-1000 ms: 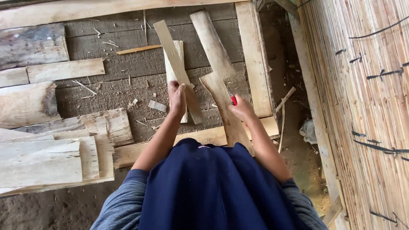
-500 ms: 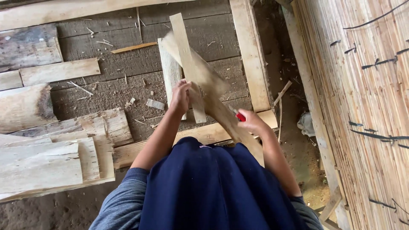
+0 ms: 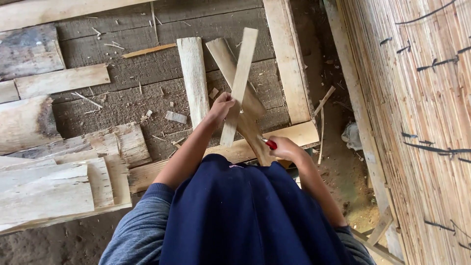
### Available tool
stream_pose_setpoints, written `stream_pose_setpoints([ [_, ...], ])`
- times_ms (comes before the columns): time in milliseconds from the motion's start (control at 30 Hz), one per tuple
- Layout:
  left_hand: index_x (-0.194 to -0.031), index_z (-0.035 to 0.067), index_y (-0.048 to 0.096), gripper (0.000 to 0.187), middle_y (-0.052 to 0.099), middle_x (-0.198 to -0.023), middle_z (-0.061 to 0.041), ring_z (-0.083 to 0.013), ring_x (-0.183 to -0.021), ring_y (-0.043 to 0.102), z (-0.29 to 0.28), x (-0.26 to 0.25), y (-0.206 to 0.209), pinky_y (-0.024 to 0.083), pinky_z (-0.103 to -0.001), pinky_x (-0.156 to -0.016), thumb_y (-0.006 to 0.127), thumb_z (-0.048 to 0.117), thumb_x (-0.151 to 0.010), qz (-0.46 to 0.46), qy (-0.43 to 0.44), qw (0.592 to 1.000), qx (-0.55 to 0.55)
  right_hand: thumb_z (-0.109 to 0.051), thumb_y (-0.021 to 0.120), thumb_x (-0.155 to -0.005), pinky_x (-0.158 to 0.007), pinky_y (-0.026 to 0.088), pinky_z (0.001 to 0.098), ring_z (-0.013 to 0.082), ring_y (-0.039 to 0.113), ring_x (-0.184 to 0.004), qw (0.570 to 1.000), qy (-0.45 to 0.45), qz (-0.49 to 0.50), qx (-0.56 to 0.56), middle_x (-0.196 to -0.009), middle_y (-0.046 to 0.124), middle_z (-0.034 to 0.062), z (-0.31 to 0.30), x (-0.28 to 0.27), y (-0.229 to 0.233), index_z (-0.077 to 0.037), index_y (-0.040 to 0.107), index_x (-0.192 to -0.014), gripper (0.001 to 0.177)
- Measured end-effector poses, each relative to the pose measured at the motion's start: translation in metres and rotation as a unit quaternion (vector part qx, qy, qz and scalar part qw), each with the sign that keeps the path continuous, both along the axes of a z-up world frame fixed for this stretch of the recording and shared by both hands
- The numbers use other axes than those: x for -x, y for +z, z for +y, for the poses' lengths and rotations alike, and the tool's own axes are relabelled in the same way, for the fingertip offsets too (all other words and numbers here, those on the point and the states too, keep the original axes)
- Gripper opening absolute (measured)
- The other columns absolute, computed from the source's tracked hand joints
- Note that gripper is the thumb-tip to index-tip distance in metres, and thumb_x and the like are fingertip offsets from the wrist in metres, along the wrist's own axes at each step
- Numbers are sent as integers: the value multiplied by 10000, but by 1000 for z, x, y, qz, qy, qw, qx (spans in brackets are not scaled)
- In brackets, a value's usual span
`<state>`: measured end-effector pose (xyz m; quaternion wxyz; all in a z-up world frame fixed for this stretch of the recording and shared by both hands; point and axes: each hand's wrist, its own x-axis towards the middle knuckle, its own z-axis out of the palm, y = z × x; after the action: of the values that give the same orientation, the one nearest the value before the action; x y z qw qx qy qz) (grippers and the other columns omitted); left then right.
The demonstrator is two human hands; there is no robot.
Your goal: The person picks up and inspects thin wooden planks, then uses a red utility knife to cut and trim them on a wooden workbench. They handle the pieces one at a time, stacking some and discarding offcuts.
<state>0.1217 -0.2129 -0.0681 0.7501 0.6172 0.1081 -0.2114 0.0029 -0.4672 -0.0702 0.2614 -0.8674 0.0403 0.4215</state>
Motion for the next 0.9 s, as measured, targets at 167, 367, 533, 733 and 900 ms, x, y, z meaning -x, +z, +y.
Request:
stream_pose_setpoints([
  [167,-985,75,668,126,473,-870,14,-125,-846,466,-5,-3,32,337,-269,-733,667,92,-860,-34,21,999,-17,-199,735,-775,-878,513,458,397,674,-1047,990,-130,-20,-45,-1080,698,210,3,-5,38,-64,652,-1166,422],
  [367,-1156,88,621,270,626,-1012,-131,-229,-951,566,2,-21,8,436,-399,-810,633,124,-888,34,112,989,-89,-129,735,-777,-715,533,414,298,682,-860,967,-227,-63,-95,-928,685,141,-15,-10,31,-81,638,-1076,318],
  [533,-1439,-48,409,571,582,-1321,-315,-471,-1289,539,19,-32,11,411,-554,-1088,491,-123,-879,-5,128,987,-96,-68,724,-849,-849,534,415,294,650,-952,957,-251,-76,-125,-1027,686,153,-17,-16,67,-28,641,-1175,339],
  [733,-1514,-4,402,677,453,-1475,-301,-425,-1412,431,18,-33,64,353,-554,-1192,608,462,-1067,-37,88,987,-131,-159,770,-817,-876,504,422,258,643,-966,967,-182,-142,-111,-1002,694,131,-16,-37,86,-94,648,-1151,361],
  [900,-1135,100,568,223,615,-847,-9,-135,-745,677,16,-45,56,635,-317,-701,697,144,-958,137,96,939,299,-206,769,-848,-903,508,497,384,673,-1060,981,-111,-142,-73,-1083,706,232,-7,-47,93,-97,603,-1264,461],
])
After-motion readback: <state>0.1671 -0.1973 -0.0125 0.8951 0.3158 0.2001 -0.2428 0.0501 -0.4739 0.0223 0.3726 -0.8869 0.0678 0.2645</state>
